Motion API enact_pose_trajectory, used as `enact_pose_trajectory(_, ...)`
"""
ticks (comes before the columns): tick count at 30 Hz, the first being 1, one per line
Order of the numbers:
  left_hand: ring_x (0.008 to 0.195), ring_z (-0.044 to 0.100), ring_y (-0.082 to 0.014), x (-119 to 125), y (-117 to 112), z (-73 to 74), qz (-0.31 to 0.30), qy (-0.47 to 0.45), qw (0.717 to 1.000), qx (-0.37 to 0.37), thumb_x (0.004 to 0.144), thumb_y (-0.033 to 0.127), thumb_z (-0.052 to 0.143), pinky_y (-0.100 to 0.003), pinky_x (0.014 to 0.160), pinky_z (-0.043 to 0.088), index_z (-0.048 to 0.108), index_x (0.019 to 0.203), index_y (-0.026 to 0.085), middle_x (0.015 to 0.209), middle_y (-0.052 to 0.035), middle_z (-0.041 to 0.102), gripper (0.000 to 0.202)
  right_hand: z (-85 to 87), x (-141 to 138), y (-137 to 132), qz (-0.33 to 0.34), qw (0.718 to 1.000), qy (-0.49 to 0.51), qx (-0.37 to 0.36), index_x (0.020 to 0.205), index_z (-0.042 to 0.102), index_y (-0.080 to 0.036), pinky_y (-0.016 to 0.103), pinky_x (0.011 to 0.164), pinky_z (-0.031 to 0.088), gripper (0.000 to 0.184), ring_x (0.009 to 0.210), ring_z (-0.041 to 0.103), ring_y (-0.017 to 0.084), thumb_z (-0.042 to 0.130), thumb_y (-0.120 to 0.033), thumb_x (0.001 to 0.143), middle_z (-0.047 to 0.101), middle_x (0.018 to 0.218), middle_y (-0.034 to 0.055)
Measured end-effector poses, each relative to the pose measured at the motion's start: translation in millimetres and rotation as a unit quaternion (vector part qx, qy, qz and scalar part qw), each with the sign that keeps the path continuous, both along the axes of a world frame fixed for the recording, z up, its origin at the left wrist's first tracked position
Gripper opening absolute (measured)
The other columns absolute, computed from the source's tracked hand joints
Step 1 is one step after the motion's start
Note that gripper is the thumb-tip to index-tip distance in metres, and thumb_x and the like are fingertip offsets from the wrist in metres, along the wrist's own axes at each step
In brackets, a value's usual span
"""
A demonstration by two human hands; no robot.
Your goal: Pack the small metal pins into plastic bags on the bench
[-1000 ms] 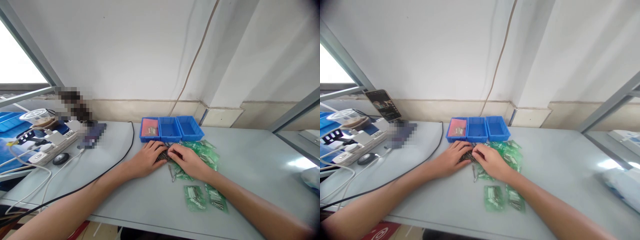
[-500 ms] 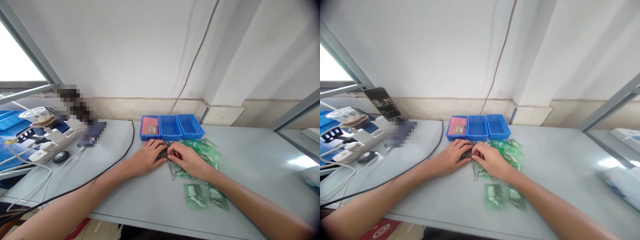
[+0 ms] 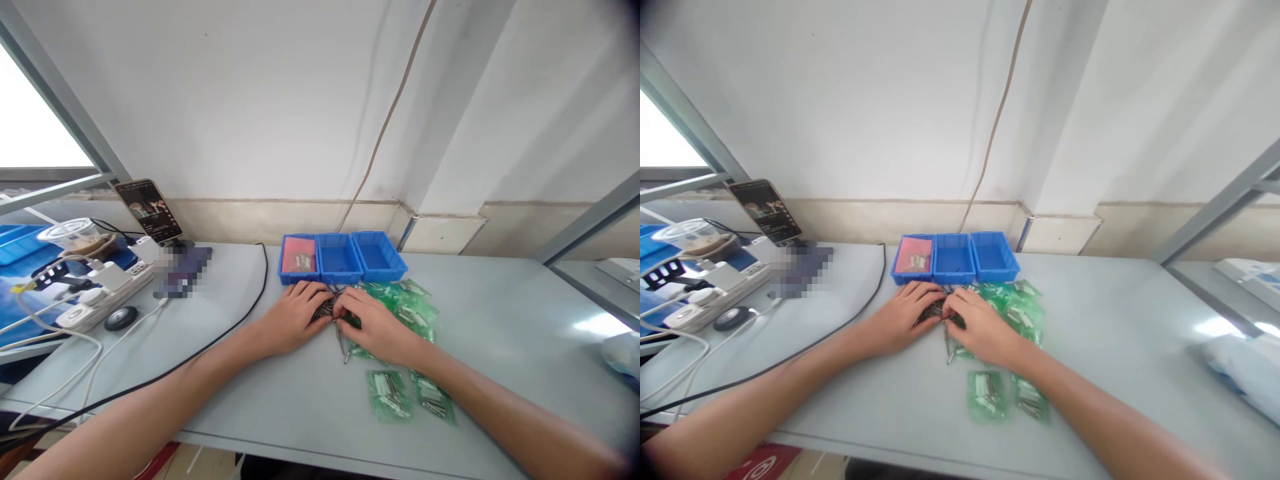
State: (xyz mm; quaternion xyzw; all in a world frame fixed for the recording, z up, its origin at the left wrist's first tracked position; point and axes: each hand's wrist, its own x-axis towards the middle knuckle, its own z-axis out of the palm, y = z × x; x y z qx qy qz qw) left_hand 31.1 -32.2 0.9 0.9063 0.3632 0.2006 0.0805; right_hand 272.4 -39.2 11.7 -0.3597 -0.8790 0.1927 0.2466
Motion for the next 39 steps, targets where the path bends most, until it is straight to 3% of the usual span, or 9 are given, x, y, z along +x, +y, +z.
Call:
enact_pose_trajectory(8, 0.129, 0.055, -0.0284, 0, 1, -3.8, 0.004, -0.010, 1.000, 0.010, 0.111, 0.035, 0.050, -0.049, 0.110, 0.048, 0.056, 0.142, 0.026, 0.140, -0.0091, 0.062, 0.032, -2.8, 1, 3, -0.011, 0.999, 0.027, -0.035, 0.102, 0.058, -0.024, 0.037, 0.089, 0.050, 0.014, 0.100, 0.061, 0.023, 0.048, -0.019, 0.109, 0.065, 0.107, 0.0054)
enact_pose_trajectory(19, 0.131, 0.054, -0.0293, 0, 2, -3.9, 0.001, 0.002, 1.000, 0.014, 0.112, 0.036, 0.049, -0.050, 0.111, 0.048, 0.054, 0.144, 0.024, 0.143, -0.0102, 0.060, 0.035, -5.5, 5, 11, -0.097, 0.980, 0.139, -0.106, 0.116, 0.066, -0.025, 0.035, 0.079, 0.052, 0.028, 0.083, 0.063, 0.020, 0.040, -0.030, 0.111, 0.069, 0.097, 0.0037)
enact_pose_trajectory(27, 0.131, 0.054, -0.0292, -1, 1, -4.7, -0.001, -0.007, 1.000, 0.009, 0.111, 0.037, 0.050, -0.050, 0.112, 0.047, 0.055, 0.145, 0.025, 0.144, -0.0102, 0.060, 0.036, -3.9, 5, 11, -0.124, 0.974, 0.175, -0.077, 0.118, 0.069, -0.026, 0.035, 0.073, 0.055, 0.021, 0.089, 0.066, 0.023, 0.052, -0.033, 0.108, 0.068, 0.111, 0.0080)
enact_pose_trajectory(34, 0.132, 0.053, -0.0298, -1, 1, -5.1, 0.000, -0.002, 1.000, 0.009, 0.110, 0.038, 0.052, -0.050, 0.112, 0.047, 0.054, 0.144, 0.024, 0.145, -0.0107, 0.059, 0.037, -2.7, 3, 10, -0.131, 0.952, 0.240, -0.135, 0.110, 0.066, -0.024, 0.033, 0.067, 0.055, 0.016, 0.070, 0.063, 0.018, 0.055, -0.035, 0.105, 0.065, 0.086, 0.0015)
enact_pose_trajectory(39, 0.132, 0.053, -0.0299, -1, 1, -3.5, 0.000, -0.003, 1.000, 0.007, 0.110, 0.038, 0.053, -0.051, 0.112, 0.047, 0.054, 0.144, 0.025, 0.145, -0.0106, 0.059, 0.037, -2.7, 3, 11, -0.128, 0.942, 0.266, -0.160, 0.109, 0.067, -0.023, 0.032, 0.064, 0.053, 0.026, 0.068, 0.061, 0.017, 0.050, -0.042, 0.108, 0.064, 0.087, 0.0017)
